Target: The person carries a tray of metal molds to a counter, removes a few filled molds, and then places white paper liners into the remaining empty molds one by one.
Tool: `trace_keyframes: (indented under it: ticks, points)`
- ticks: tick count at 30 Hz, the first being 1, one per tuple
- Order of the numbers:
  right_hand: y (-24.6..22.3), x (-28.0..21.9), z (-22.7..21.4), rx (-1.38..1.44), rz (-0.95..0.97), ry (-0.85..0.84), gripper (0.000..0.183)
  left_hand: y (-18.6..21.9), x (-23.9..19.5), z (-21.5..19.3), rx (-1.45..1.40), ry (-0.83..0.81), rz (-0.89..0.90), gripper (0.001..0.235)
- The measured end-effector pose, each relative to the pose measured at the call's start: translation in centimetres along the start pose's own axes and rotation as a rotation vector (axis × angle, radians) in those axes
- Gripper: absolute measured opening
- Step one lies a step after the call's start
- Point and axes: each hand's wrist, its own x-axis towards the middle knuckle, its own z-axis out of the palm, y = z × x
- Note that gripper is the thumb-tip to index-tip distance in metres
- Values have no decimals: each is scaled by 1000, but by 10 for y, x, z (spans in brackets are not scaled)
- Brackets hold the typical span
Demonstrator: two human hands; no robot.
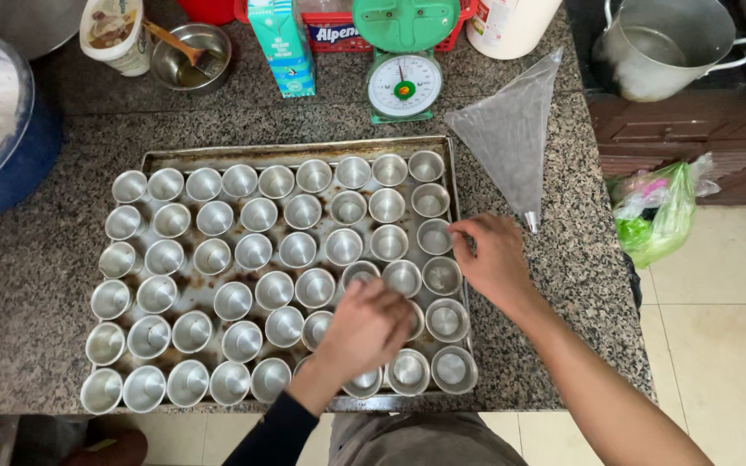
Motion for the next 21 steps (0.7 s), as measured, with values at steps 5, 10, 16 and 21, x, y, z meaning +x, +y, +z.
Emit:
trace_keyframes:
  ticks: [5, 10, 16, 21]
  points:
    - [2, -2, 5, 15, -68, 24, 11, 13, -17, 5, 11, -143, -14, 23]
    - [1, -5, 6, 24, -49, -1, 11, 21, -23, 11, 90, -123, -20, 28]
    - [2, -9, 3, 36, -47, -5, 11, 27, -16, 1, 39, -87, -78, 26]
    - [3, -9, -1, 23, -4, -89, 12, 17, 9, 5, 163, 177, -74, 35]
